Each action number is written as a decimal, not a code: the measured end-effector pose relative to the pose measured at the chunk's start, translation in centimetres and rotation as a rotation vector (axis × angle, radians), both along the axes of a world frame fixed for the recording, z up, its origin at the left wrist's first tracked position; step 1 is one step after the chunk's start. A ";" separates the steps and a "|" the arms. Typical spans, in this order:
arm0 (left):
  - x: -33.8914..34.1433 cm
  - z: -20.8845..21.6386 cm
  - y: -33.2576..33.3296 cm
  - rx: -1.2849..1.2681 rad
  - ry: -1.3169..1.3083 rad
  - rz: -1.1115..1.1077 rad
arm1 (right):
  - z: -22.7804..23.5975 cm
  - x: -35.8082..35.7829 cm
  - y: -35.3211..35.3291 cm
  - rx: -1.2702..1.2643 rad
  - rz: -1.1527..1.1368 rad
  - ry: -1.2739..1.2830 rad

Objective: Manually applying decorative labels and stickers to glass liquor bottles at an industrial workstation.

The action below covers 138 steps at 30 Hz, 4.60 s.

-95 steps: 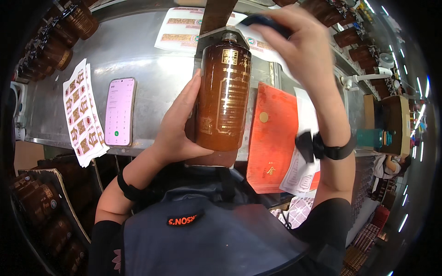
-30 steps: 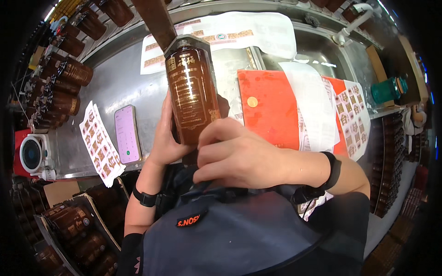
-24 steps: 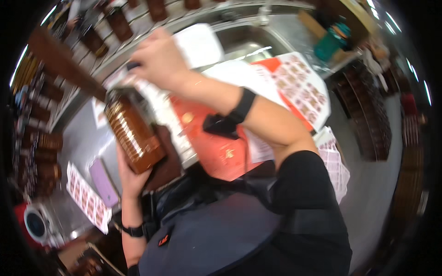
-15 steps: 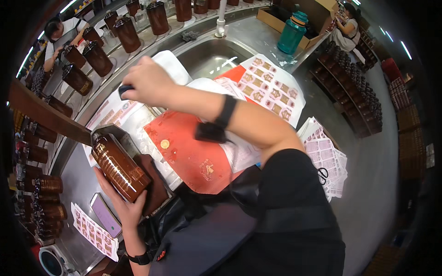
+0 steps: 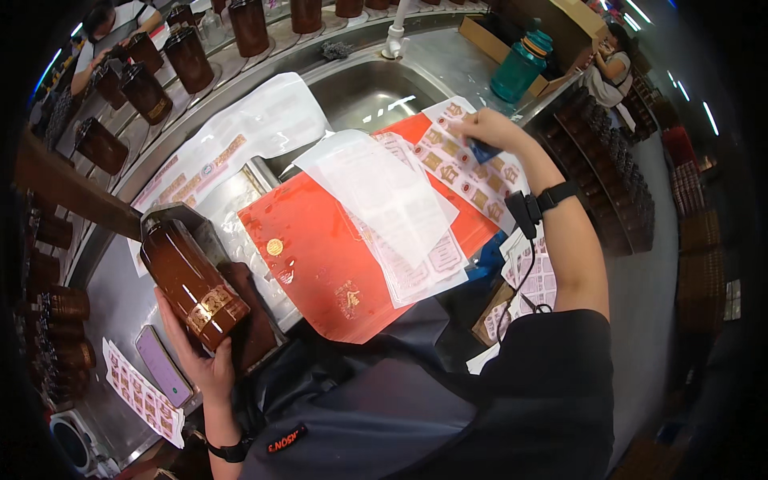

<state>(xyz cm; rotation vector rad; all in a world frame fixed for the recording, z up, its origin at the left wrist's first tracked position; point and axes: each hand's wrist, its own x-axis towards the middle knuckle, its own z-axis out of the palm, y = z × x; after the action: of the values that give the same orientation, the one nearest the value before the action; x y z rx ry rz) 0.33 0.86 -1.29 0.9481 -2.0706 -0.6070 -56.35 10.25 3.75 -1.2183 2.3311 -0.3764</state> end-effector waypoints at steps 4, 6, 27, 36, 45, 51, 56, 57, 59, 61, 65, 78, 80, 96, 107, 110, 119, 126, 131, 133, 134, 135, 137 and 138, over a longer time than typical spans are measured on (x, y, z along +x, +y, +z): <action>-1.2 0.7 0.8 0.105 0.083 0.016 | -1.3 0.2 -0.4 0.041 0.112 0.083; -1.3 1.4 1.0 -0.018 -0.133 0.042 | -1.5 0.4 -1.1 0.058 0.115 0.281; -0.5 0.6 -0.1 -0.065 -0.123 0.055 | -3.0 -5.9 -12.0 0.081 0.273 -0.176; 0.0 -0.1 0.0 -0.031 -0.096 0.062 | -8.2 -3.9 -21.5 -0.204 -0.023 0.015; 0.8 0.0 -0.4 0.032 -0.097 0.052 | -4.1 -0.4 -21.5 0.201 0.094 0.735; 1.5 1.3 -0.6 0.007 -0.148 0.051 | -8.7 0.4 -24.0 0.222 0.748 0.745; 1.5 1.4 -1.3 0.249 0.019 -0.122 | -5.4 2.5 -23.5 0.045 0.664 0.619; 1.9 1.3 -1.2 0.303 0.035 -0.125 | -4.0 5.6 -23.5 -0.115 0.683 0.562; 2.1 0.8 -1.4 0.292 0.050 -0.161 | -0.6 11.7 -22.5 -0.217 0.739 0.513; 2.1 0.0 -1.7 0.298 0.073 -0.171 | 2.2 17.1 -21.2 -0.365 0.712 0.184; 2.5 -1.3 -2.1 0.299 0.109 -0.221 | 6.6 26.4 -16.9 -0.580 0.905 -0.128; 1.0 0.2 -4.3 0.728 0.636 -0.272 | 5.2 36.2 -17.1 -0.429 0.860 -0.448; -0.2 0.5 -4.9 0.732 0.657 -0.228 | 4.9 36.6 -17.3 -0.464 0.887 -0.379; -1.7 -0.2 -5.4 0.598 0.664 -0.168 | 4.7 37.0 -19.2 -0.406 0.876 -0.257; -1.3 -0.5 -5.2 0.567 0.632 -0.173 | 4.2 37.1 -19.3 -0.505 0.904 -0.293; -0.9 0.2 -5.2 0.600 0.587 -0.236 | 4.1 36.9 -19.2 -0.495 0.897 -0.297; -0.7 -0.1 -5.4 0.563 0.548 -0.229 | 4.0 36.8 -19.1 -0.502 0.894 -0.306; -1.3 -0.5 -5.4 0.537 0.631 -0.193 | 3.9 36.8 -19.2 -0.483 0.882 -0.345; -1.0 -0.1 -5.4 0.514 0.549 -0.203 | 4.1 37.0 -19.3 -0.463 0.888 -0.342; -1.2 -0.6 -5.5 0.506 0.575 -0.195 | 4.2 37.1 -19.3 -0.460 0.892 -0.344; -1.3 -0.8 -5.5 0.499 0.600 -0.190 | 4.2 37.0 -19.3 -0.457 0.894 -0.345; -1.3 -0.7 -5.5 0.499 0.601 -0.189 | 4.3 37.0 -19.3 -0.456 0.895 -0.344; -1.3 -0.6 -5.4 0.509 0.572 -0.173 | 4.3 36.9 -19.3 -0.445 0.895 -0.327; -1.2 -0.6 -5.4 0.509 0.573 -0.171 | 4.3 37.0 -19.3 -0.444 0.897 -0.328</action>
<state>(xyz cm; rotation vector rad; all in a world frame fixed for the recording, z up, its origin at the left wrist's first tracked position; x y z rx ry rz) -0.91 -4.56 -1.90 0.7461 -1.5095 -1.3663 -19.37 -9.07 8.05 -2.0616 1.2688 -0.7048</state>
